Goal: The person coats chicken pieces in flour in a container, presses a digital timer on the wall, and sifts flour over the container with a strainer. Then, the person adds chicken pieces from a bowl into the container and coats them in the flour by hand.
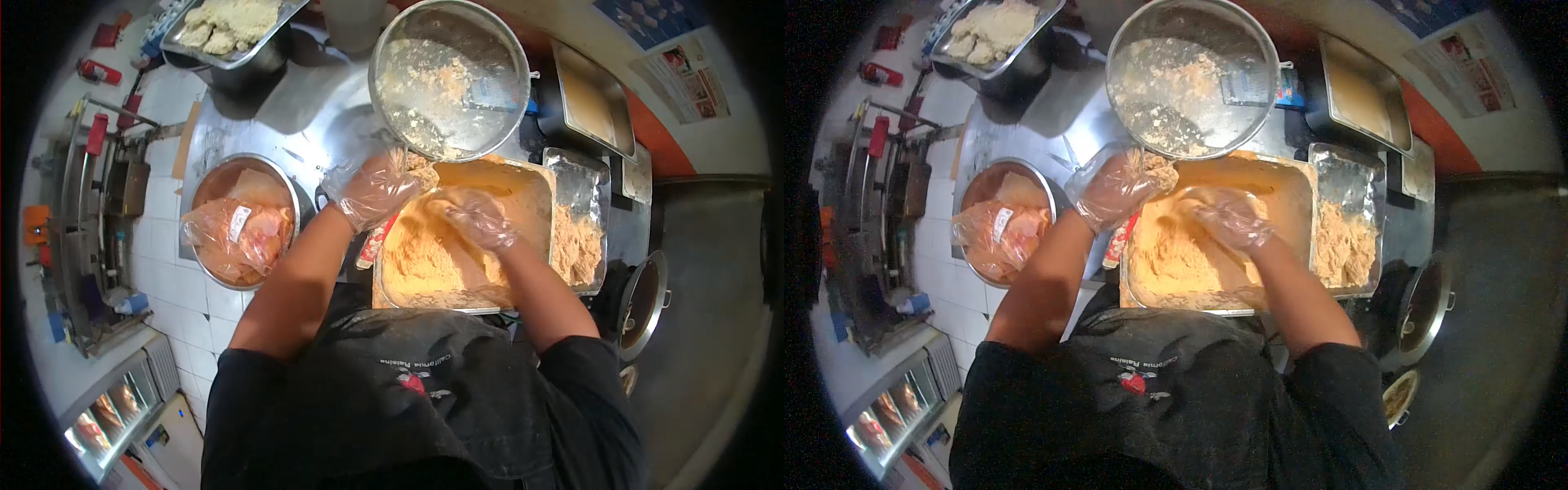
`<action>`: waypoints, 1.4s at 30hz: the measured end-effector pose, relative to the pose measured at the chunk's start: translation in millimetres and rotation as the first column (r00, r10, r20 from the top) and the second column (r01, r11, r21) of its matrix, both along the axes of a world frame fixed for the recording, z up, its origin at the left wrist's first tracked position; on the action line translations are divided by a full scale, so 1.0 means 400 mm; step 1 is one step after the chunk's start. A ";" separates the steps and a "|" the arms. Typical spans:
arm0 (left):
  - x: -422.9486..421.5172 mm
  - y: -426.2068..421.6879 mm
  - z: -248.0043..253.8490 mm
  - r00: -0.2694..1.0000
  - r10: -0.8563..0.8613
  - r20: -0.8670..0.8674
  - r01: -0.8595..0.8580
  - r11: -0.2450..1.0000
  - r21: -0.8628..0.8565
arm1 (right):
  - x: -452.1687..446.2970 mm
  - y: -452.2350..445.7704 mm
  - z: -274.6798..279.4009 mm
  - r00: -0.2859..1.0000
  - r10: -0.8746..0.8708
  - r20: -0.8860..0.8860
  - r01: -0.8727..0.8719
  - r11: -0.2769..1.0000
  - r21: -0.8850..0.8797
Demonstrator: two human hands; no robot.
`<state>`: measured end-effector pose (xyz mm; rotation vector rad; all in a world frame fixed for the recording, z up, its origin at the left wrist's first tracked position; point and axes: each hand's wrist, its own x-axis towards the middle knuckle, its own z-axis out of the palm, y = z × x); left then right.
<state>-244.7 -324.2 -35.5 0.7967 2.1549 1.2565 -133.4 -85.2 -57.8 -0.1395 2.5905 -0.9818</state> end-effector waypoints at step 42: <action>0.067 -0.198 0.111 0.285 -0.051 -0.957 -0.070 0.995 -0.074 | 0.095 -0.125 0.008 0.379 0.074 0.922 0.924 0.015 -0.381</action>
